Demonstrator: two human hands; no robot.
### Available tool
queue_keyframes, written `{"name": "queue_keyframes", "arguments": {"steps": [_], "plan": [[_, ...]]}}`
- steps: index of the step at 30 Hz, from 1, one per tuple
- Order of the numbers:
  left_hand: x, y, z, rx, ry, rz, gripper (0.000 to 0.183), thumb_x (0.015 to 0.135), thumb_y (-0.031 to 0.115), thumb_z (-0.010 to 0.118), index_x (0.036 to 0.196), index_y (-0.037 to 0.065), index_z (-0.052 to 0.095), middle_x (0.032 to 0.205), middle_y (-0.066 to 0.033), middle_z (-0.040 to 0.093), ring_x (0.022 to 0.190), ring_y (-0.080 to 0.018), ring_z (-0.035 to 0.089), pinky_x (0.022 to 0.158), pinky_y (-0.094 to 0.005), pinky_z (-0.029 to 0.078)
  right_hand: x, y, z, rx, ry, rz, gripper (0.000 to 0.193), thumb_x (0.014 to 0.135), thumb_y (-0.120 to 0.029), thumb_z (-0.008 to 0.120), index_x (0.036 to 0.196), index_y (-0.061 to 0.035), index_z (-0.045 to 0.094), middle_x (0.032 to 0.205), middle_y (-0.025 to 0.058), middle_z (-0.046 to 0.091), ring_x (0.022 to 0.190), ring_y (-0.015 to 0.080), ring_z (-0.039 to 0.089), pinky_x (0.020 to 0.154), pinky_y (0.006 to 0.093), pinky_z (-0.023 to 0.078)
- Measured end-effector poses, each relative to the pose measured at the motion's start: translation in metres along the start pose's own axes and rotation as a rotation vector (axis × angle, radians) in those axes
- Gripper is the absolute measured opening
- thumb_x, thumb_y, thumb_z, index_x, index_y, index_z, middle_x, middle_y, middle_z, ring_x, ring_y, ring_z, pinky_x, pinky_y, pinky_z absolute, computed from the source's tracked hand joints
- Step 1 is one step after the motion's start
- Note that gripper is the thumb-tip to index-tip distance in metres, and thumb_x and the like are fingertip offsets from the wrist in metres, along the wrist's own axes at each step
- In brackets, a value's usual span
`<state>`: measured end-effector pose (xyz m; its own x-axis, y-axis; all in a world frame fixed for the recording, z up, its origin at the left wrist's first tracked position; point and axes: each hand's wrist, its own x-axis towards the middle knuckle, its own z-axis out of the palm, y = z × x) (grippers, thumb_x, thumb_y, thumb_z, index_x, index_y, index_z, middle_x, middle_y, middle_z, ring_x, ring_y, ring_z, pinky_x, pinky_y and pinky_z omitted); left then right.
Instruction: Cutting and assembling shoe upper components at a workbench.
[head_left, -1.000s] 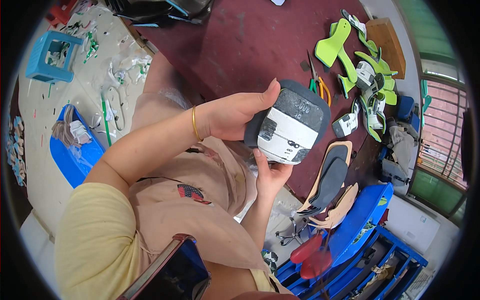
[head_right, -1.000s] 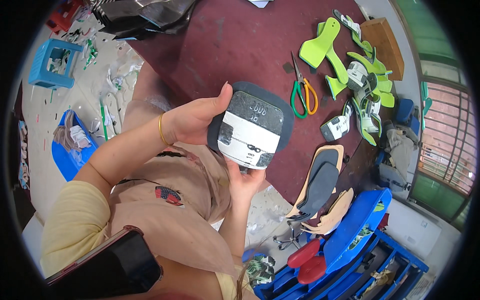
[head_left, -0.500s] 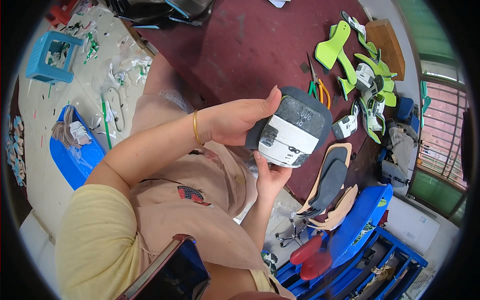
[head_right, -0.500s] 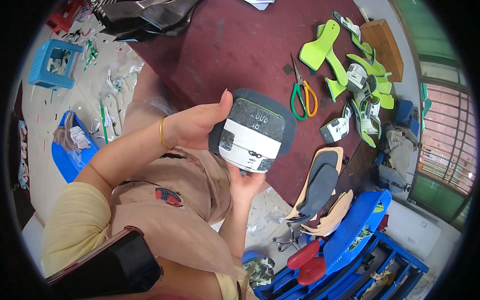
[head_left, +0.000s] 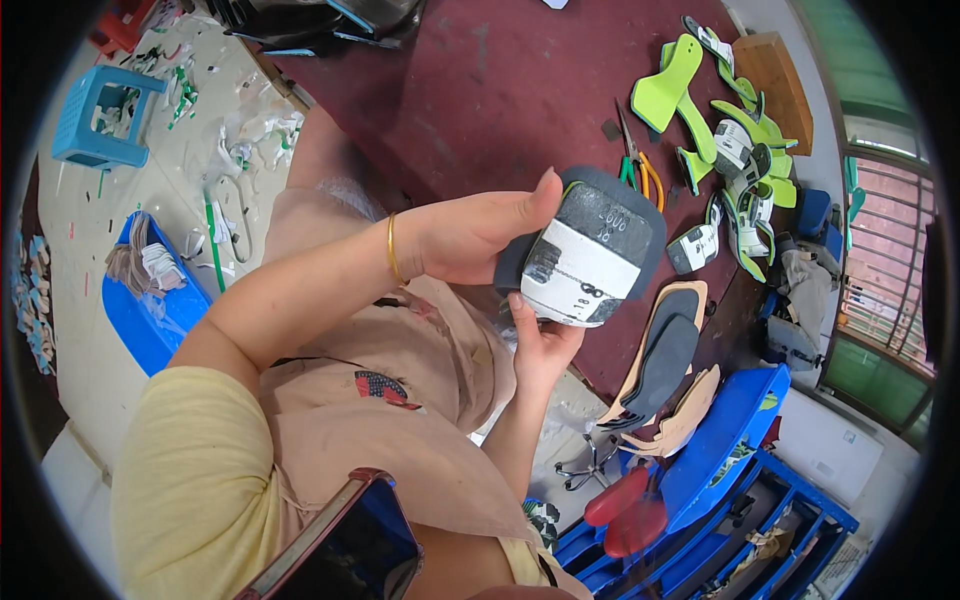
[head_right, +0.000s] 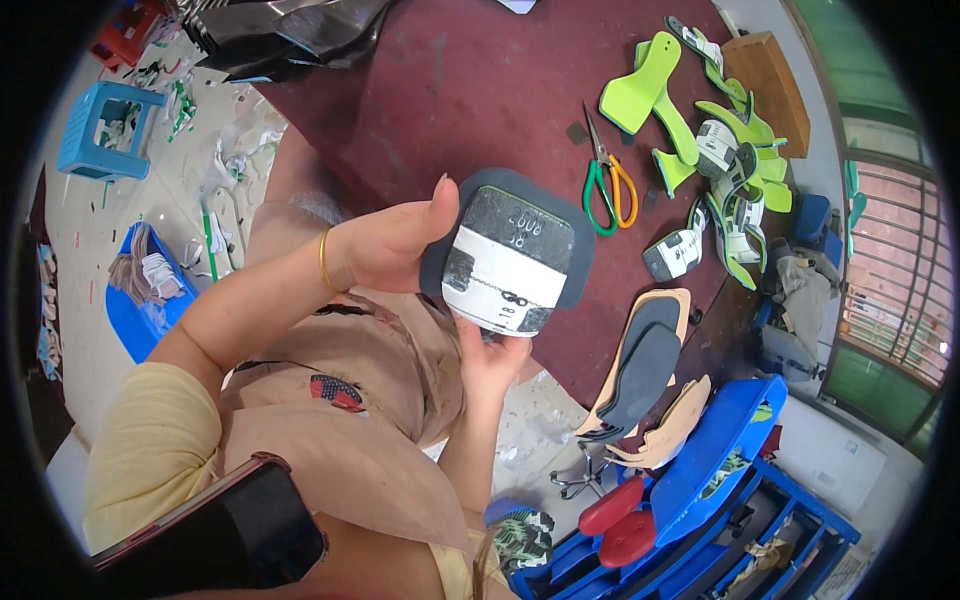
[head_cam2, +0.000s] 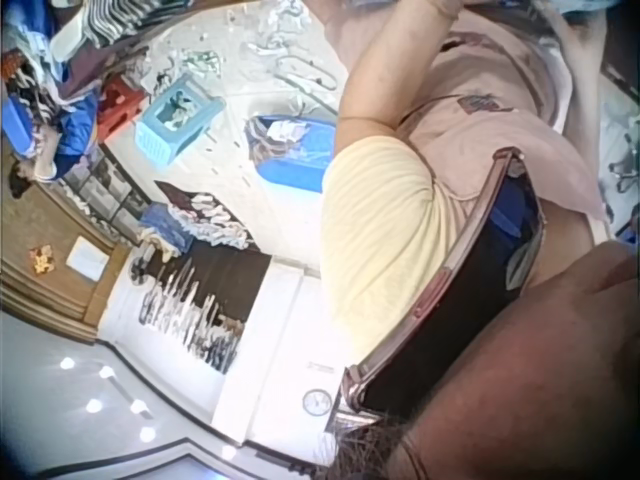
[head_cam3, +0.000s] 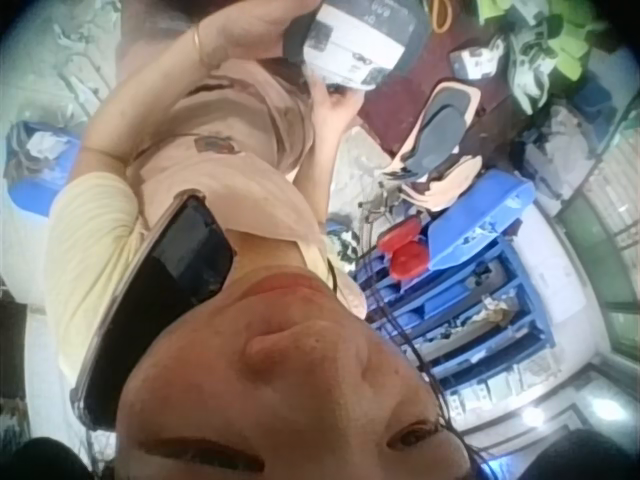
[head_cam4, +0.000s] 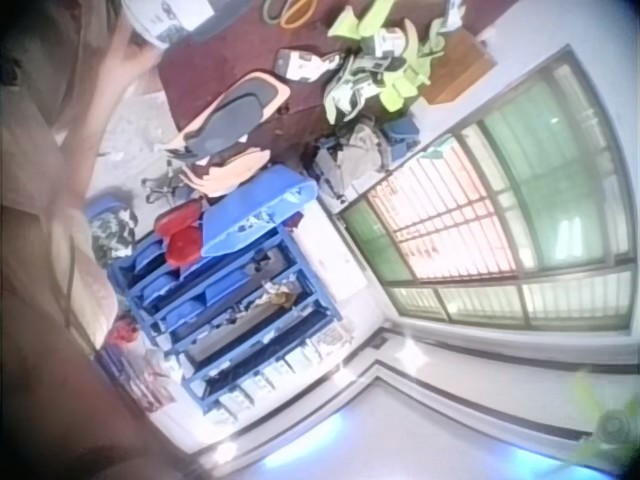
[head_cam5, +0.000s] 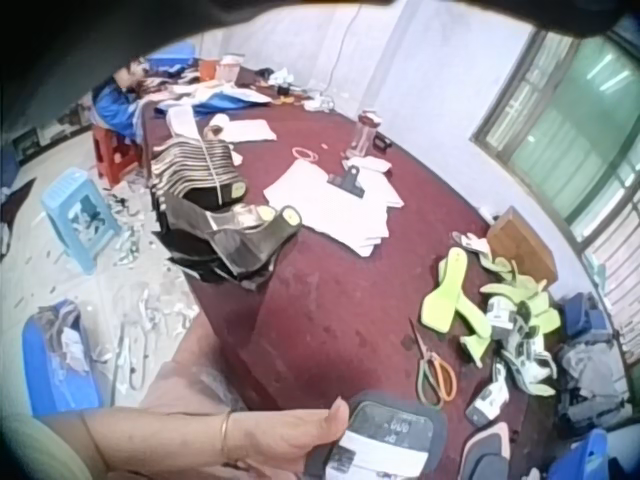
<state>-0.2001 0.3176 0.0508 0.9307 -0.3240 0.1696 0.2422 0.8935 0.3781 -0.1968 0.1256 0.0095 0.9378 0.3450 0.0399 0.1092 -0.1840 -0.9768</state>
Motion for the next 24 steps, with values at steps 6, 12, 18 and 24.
{"name": "queue_keyframes", "arguments": {"steps": [6, 12, 18, 24], "plan": [[0.004, 0.009, 0.002, 0.134, 0.06, -0.108, 0.048, 0.09, 0.022, 0.059, 0.13, 0.001, 0.042, 0.126, -0.0109, 0.052, 0.114, -0.0203, 0.052, 0.097, -0.035, 0.042, 0.002, -0.007, 0.004, 0.022, 0.028, 0.038, 0.049, 0.074, 0.002, 0.073, 0.117, 0.0024, 0.05, 0.109, 0.0096, 0.06, 0.097, 0.014, 0.056, 0.084, 0.0272, 0.045], [0.009, 0.021, -0.009, 0.029, 0.101, -0.016, 0.044, 0.091, 0.02, 0.056, 0.126, -0.003, 0.044, 0.121, -0.0135, 0.056, 0.11, -0.0213, 0.056, 0.095, -0.0353, 0.045, 0.009, -0.007, -0.038, 0.21, -0.086, 0.054, 0.047, 0.083, -0.032, 0.07, 0.11, 0.001, 0.052, 0.097, 0.0032, 0.058, 0.085, 0.0103, 0.053, 0.075, 0.0236, 0.043], [0.015, 0.029, -0.017, -0.214, 0.088, -0.045, 0.035, 0.091, 0.012, 0.053, 0.121, -0.007, 0.047, 0.119, -0.0174, 0.056, 0.108, -0.0237, 0.057, 0.096, -0.0366, 0.047, 0.051, -0.029, -0.039, 0.259, -0.203, -0.09, 0.036, 0.078, -0.007, 0.068, 0.11, 0.0017, 0.055, 0.099, 0.0064, 0.062, 0.089, 0.0138, 0.058, 0.079, 0.0276, 0.047], [0.013, 0.033, -0.02, -0.331, 0.037, -0.089, 0.034, 0.091, 0.009, 0.052, 0.119, -0.009, 0.046, 0.117, -0.0184, 0.056, 0.107, -0.024, 0.058, 0.095, -0.0353, 0.047, 0.069, -0.025, -0.031, 0.483, -0.514, -0.056, 0.031, 0.075, 0.003, 0.067, 0.105, 0.0063, 0.06, 0.101, 0.0139, 0.066, 0.089, 0.0206, 0.065, 0.079, 0.032, 0.052]]}}
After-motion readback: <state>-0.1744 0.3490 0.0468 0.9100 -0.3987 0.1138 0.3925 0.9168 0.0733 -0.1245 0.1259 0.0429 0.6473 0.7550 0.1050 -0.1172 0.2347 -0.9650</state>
